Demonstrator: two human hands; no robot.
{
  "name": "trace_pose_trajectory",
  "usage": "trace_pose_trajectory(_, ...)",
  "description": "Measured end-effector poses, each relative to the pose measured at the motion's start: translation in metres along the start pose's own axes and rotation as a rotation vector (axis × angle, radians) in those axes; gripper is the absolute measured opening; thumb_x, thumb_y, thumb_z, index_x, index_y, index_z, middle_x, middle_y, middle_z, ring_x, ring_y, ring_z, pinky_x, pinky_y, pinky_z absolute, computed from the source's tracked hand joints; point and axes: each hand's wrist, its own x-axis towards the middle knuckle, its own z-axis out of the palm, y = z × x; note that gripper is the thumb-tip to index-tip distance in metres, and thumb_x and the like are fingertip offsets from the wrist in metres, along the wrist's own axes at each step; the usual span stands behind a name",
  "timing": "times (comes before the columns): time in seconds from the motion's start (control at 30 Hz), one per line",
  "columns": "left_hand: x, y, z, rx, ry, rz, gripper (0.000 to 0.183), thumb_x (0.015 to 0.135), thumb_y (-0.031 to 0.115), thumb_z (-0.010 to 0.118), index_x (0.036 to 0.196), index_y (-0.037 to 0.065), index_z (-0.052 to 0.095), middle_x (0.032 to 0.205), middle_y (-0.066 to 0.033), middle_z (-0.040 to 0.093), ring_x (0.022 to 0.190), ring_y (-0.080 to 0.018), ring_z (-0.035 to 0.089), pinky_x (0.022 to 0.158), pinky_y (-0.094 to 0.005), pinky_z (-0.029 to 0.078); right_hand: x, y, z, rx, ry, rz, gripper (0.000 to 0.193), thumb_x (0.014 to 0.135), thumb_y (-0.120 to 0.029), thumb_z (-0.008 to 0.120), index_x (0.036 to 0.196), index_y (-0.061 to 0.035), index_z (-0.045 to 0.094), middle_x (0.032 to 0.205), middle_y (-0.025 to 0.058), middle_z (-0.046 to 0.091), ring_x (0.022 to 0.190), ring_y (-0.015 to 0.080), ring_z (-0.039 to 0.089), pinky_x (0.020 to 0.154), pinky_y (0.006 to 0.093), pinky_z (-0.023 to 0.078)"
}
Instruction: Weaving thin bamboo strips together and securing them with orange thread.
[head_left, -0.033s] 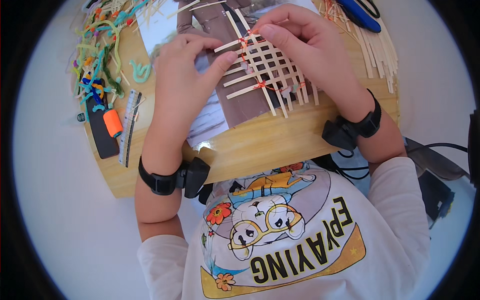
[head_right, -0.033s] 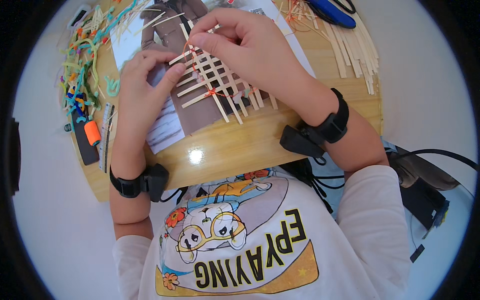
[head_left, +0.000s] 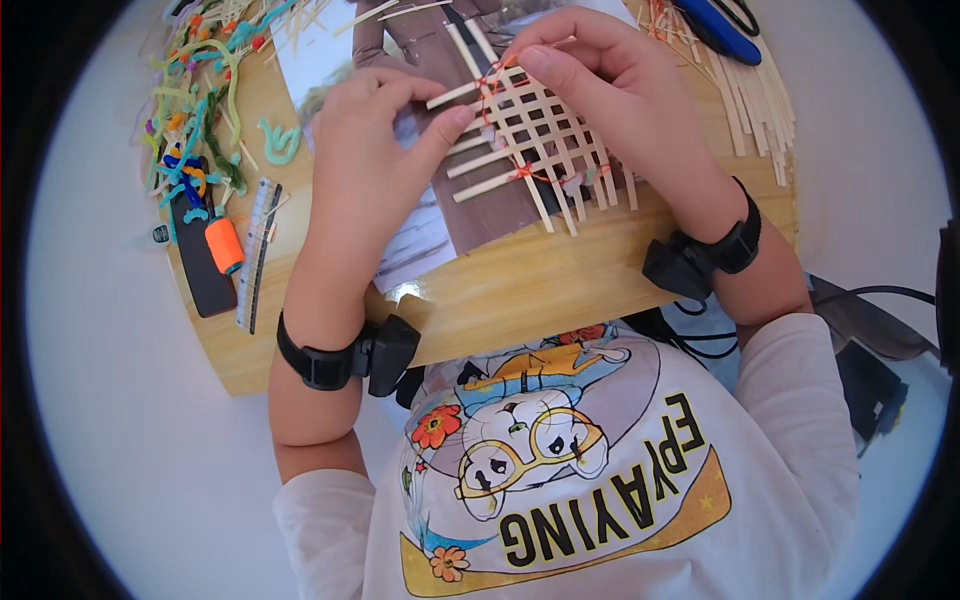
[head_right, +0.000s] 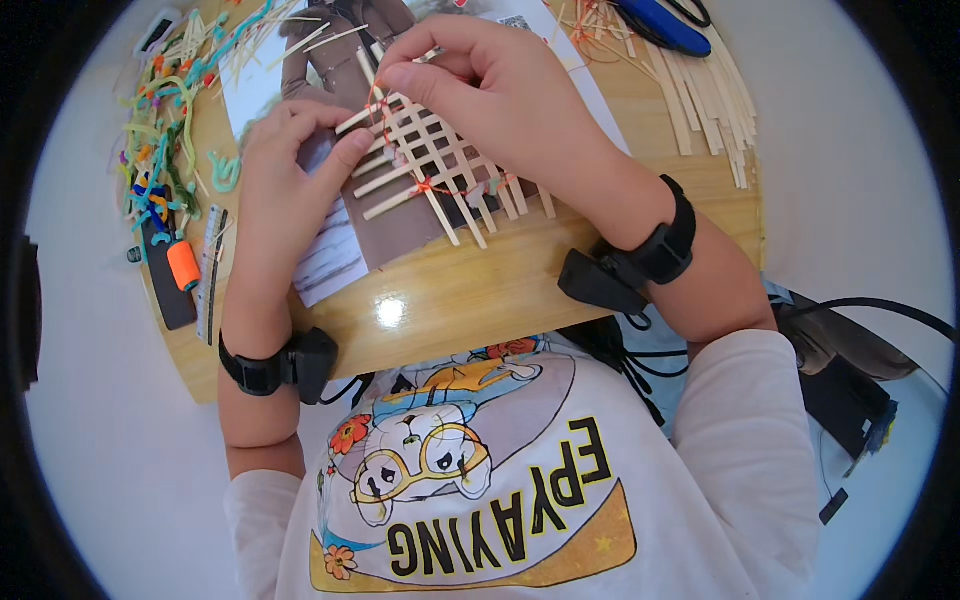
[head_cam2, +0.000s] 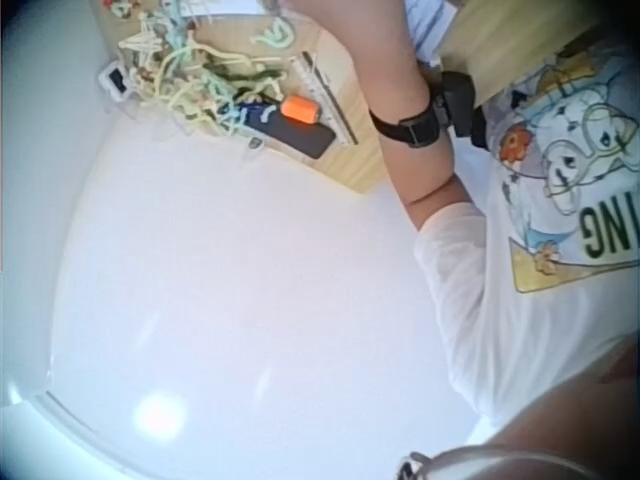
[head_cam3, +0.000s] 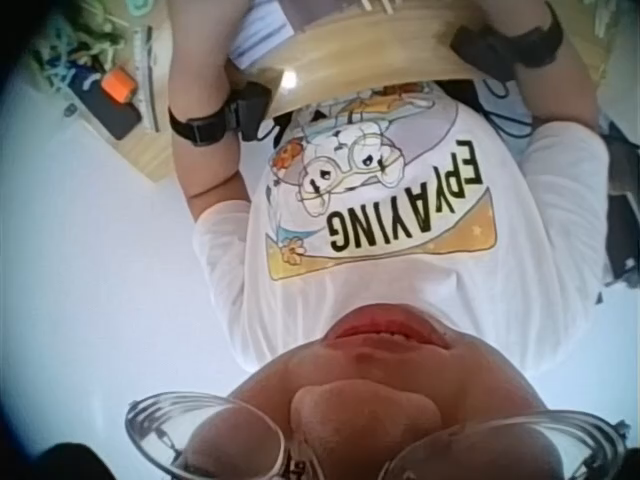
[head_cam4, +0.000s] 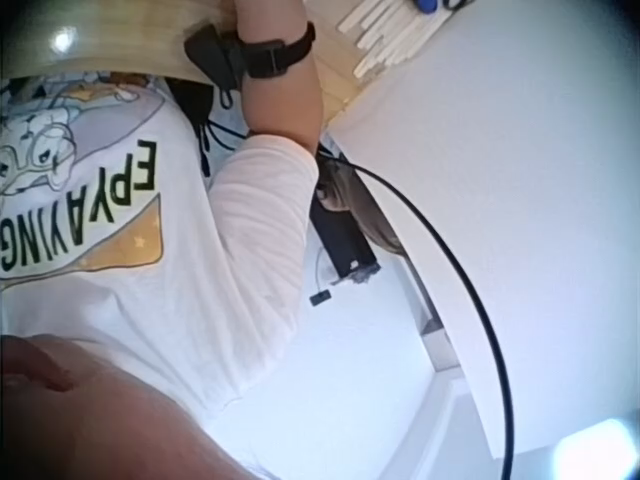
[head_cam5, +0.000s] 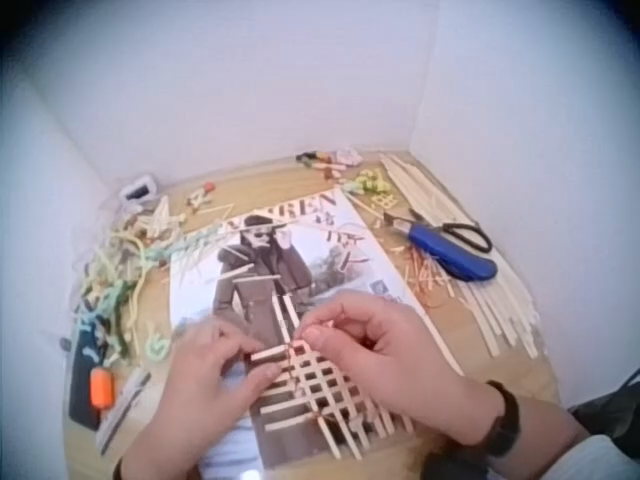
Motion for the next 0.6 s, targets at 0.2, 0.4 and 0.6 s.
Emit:
trace_pose_trajectory(0.2,-0.002,-0.002,0.002,-0.554,-0.017,-0.304,0.023,0.084,0.025,0.068,0.091,0.003,0.066,0.089,-0.0021,0.064,0.082,-0.0123,0.058,0.075,-0.0257,0.044,0.002,0.013,-0.004,0.081,-0.033,-0.144,0.010,0.093,-0.006,0.054,0.100,0.0010,0.057,0.082,0.0013,0.063,0.072,0.0023,0.057,0.062,0.0152,0.044)
trace_pose_trajectory(0.4,-0.002,0.017,-0.012,-1.115,-0.085,-0.511,0.026,0.090,0.021,0.062,0.106,0.001,0.057,0.094,-0.0039,0.064,0.088,-0.0080,0.058,0.077,-0.0221,0.046,-0.006,0.013,0.007,0.044,0.029,-0.434,0.009,0.089,-0.010,0.059,0.094,-0.0041,0.064,0.073,-0.0017,0.059,0.063,0.0025,0.051,0.058,0.0190,0.043)
trace_pose_trajectory(0.6,-0.006,0.029,-0.012,-1.183,-0.031,-0.513,0.031,0.088,0.014,0.063,0.115,0.001,0.053,0.103,-0.0073,0.064,0.095,-0.0105,0.059,0.081,-0.0259,0.049,-0.011,0.007,0.003,-0.098,-0.071,-0.456,0.009,0.090,-0.007,0.058,0.095,-0.0030,0.064,0.085,-0.0005,0.062,0.071,0.0029,0.054,0.062,0.0188,0.044)
